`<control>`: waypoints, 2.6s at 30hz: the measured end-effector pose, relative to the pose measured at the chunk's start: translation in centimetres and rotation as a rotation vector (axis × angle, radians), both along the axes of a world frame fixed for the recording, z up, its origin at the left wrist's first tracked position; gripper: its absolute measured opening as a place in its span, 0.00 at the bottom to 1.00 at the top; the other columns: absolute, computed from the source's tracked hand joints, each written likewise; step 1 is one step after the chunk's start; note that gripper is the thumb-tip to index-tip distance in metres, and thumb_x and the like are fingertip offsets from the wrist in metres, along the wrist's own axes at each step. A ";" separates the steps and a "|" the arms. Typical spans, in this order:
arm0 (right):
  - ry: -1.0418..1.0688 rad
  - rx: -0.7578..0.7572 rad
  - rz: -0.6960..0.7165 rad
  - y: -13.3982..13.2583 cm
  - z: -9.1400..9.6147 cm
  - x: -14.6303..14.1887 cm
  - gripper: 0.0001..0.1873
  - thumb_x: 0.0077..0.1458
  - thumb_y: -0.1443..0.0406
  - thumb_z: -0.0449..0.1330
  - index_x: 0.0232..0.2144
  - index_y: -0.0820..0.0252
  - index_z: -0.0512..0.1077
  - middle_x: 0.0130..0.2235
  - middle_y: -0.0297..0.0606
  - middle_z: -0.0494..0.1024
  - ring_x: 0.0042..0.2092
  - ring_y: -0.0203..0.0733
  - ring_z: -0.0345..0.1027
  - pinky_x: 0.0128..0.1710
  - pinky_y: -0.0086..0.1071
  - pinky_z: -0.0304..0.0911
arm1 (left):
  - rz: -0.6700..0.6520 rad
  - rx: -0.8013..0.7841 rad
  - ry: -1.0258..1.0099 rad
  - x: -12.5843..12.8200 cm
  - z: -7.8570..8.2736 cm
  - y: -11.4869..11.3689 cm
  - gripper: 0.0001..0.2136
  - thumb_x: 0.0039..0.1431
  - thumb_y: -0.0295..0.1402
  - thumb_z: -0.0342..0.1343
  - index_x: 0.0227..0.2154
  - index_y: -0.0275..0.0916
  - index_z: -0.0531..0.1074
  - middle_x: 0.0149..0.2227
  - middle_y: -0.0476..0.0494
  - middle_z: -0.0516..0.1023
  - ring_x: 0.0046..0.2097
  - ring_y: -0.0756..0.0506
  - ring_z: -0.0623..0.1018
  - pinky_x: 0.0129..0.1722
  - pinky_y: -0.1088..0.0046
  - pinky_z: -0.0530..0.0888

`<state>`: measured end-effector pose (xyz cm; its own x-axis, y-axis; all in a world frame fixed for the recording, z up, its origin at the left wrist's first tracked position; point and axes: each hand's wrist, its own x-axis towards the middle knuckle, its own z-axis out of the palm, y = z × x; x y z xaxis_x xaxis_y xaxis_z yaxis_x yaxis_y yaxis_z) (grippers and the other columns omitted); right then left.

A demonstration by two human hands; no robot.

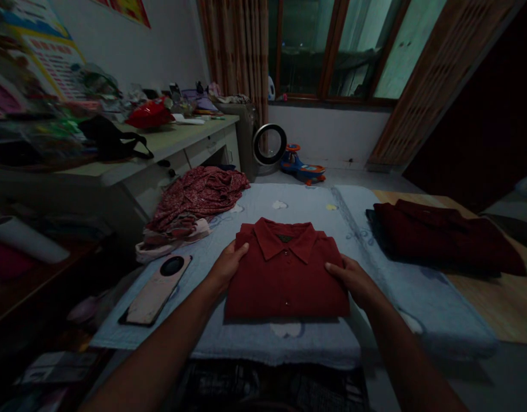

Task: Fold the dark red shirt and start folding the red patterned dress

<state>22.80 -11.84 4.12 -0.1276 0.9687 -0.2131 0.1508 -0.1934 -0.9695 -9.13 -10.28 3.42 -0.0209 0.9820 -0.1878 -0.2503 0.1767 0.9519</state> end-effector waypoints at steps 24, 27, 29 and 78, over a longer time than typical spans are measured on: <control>-1.290 0.287 0.119 8.6 -1.2 -2.0 0.14 0.57 0.58 0.58 0.42 0.54 0.78 0.45 0.45 0.75 0.46 0.49 0.69 0.41 0.34 0.58 | -0.548 0.743 1.505 12.3 -0.5 1.6 0.21 0.68 0.40 0.45 0.59 0.39 0.65 0.64 0.42 0.65 0.69 0.38 0.55 0.67 0.47 0.50; -1.256 0.301 0.096 8.9 -1.4 -2.0 0.12 0.59 0.59 0.56 0.39 0.56 0.77 0.44 0.44 0.75 0.47 0.46 0.68 0.42 0.33 0.57 | -0.499 0.691 1.534 12.5 -0.9 1.6 0.26 0.66 0.46 0.46 0.63 0.40 0.62 0.67 0.42 0.60 0.70 0.35 0.51 0.67 0.44 0.48; -1.230 0.304 0.045 8.9 -1.9 -2.1 0.12 0.61 0.60 0.55 0.39 0.58 0.76 0.44 0.44 0.75 0.47 0.45 0.67 0.43 0.33 0.56 | -0.480 0.670 1.554 12.7 -1.3 1.4 0.29 0.65 0.49 0.45 0.65 0.40 0.59 0.69 0.41 0.56 0.70 0.35 0.49 0.68 0.45 0.46; -1.253 0.301 0.001 4.8 -3.3 -2.8 0.30 0.66 0.56 0.42 0.67 0.59 0.54 0.71 0.46 0.47 0.71 0.58 0.34 0.63 0.64 0.37 | -0.374 0.702 1.302 11.4 -1.5 0.9 0.20 0.66 0.35 0.44 0.59 0.40 0.65 0.66 0.42 0.63 0.68 0.44 0.57 0.68 0.54 0.52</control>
<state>20.04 -7.01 0.84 -0.0009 0.9992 0.0389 0.9850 0.0076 -0.1723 2.27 -9.35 1.87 0.4634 0.8484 0.2559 0.7569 -0.5291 0.3835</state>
